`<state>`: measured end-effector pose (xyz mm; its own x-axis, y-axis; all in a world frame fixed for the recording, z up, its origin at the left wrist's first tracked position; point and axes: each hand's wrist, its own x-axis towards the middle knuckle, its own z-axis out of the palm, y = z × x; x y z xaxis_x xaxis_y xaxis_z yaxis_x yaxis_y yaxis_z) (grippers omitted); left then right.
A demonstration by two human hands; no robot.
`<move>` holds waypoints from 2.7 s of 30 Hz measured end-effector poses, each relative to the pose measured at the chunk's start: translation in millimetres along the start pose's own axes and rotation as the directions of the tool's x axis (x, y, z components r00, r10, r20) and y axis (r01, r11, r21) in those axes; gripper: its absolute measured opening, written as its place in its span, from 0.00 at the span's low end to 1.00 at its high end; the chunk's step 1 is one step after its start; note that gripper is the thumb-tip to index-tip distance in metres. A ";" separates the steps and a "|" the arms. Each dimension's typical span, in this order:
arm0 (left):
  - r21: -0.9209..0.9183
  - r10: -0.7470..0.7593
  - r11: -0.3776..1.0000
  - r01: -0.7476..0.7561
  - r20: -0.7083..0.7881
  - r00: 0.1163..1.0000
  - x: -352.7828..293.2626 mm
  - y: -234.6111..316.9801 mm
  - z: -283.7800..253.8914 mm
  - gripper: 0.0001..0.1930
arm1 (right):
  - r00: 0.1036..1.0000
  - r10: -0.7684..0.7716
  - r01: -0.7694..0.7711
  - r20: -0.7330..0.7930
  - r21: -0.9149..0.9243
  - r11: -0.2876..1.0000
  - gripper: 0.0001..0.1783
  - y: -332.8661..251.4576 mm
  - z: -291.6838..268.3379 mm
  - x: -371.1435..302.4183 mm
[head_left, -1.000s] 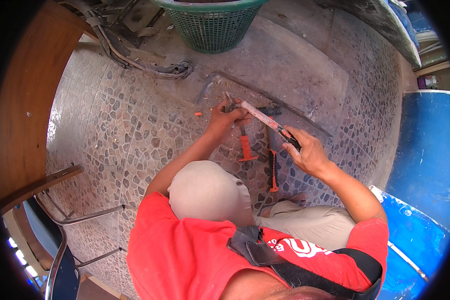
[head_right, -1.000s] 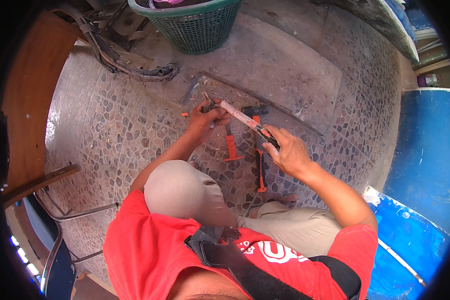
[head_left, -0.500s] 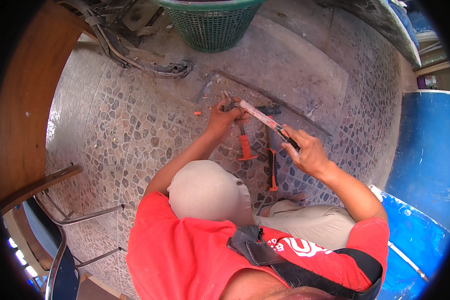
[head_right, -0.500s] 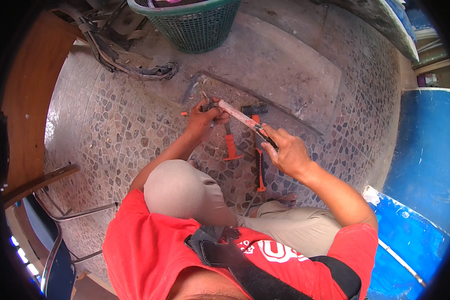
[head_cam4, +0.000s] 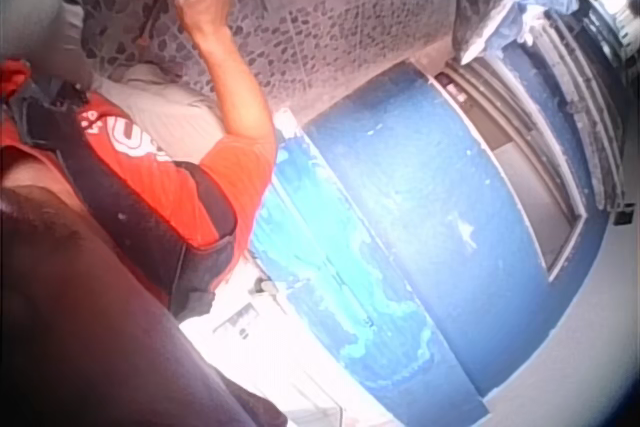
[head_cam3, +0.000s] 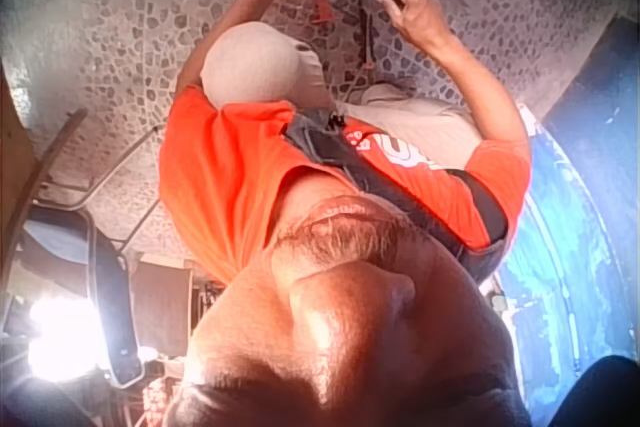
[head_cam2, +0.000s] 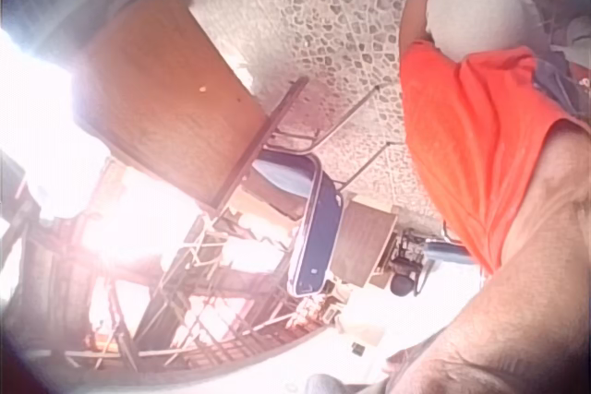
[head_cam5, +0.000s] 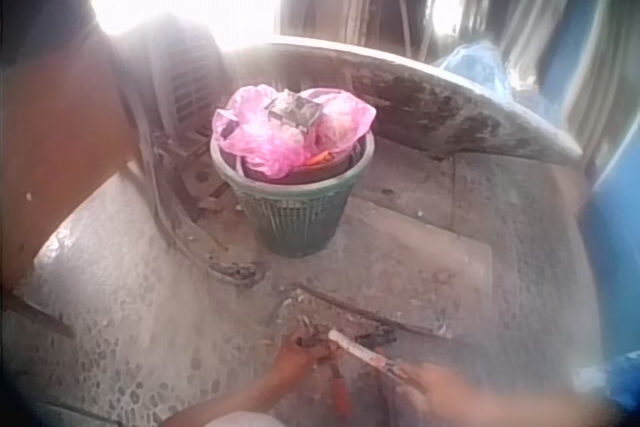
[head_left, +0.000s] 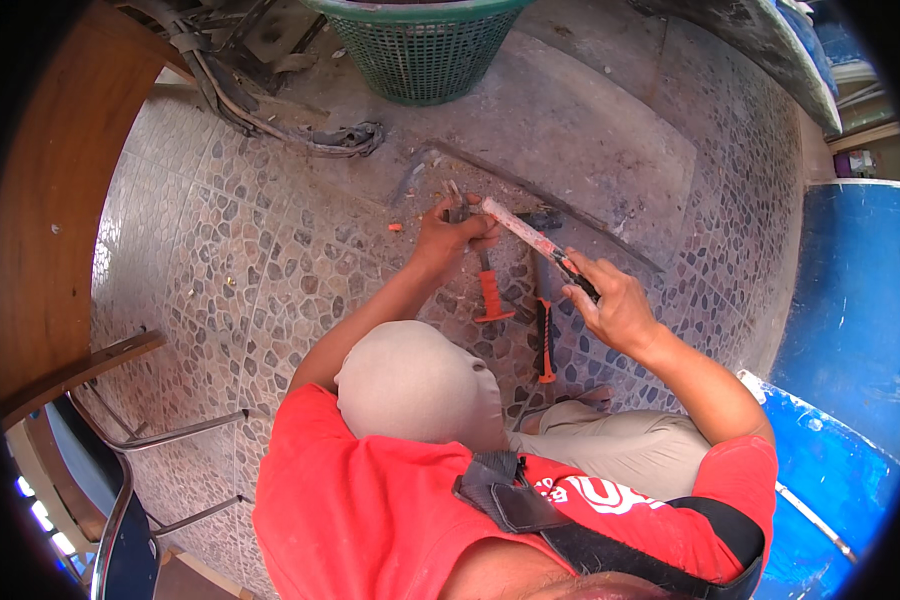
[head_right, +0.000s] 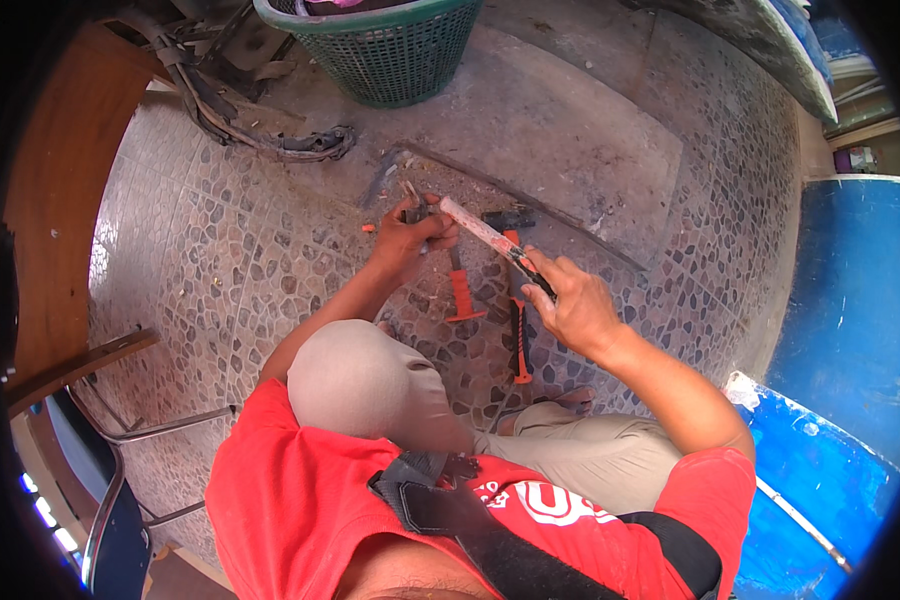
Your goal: The person uses a hammer and chisel to chip away at a pipe fitting on the floor. They then apply a red sealant from a tube to the fitting and use a hammer to tap it into place.
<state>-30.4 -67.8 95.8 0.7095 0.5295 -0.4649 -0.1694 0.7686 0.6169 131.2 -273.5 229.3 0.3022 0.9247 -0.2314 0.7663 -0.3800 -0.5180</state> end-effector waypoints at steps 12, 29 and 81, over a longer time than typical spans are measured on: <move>-0.003 0.022 1.000 -0.022 -0.024 0.999 6.4 -5.6 -8.9 0.15 | 0.961 0.112 -0.228 0.253 0.494 0.839 0.27 1.3 4.8 2.6; 0.068 -0.015 0.998 0.011 0.052 0.999 -6.4 3.9 5.5 0.23 | 0.995 0.036 -0.066 0.096 0.329 0.942 0.31 -0.3 4.0 -1.2; -0.022 -0.064 0.998 0.066 0.077 0.995 -2.7 -1.1 -0.7 0.21 | 0.995 0.016 -0.048 0.099 0.328 0.943 0.33 6.4 10.9 -0.7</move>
<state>-32.6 -69.8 95.8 0.7695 0.4499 -0.4534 -0.1368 0.8095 0.5709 129.7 -276.8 217.2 0.2573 0.9118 -0.3199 0.5224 -0.4098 -0.7478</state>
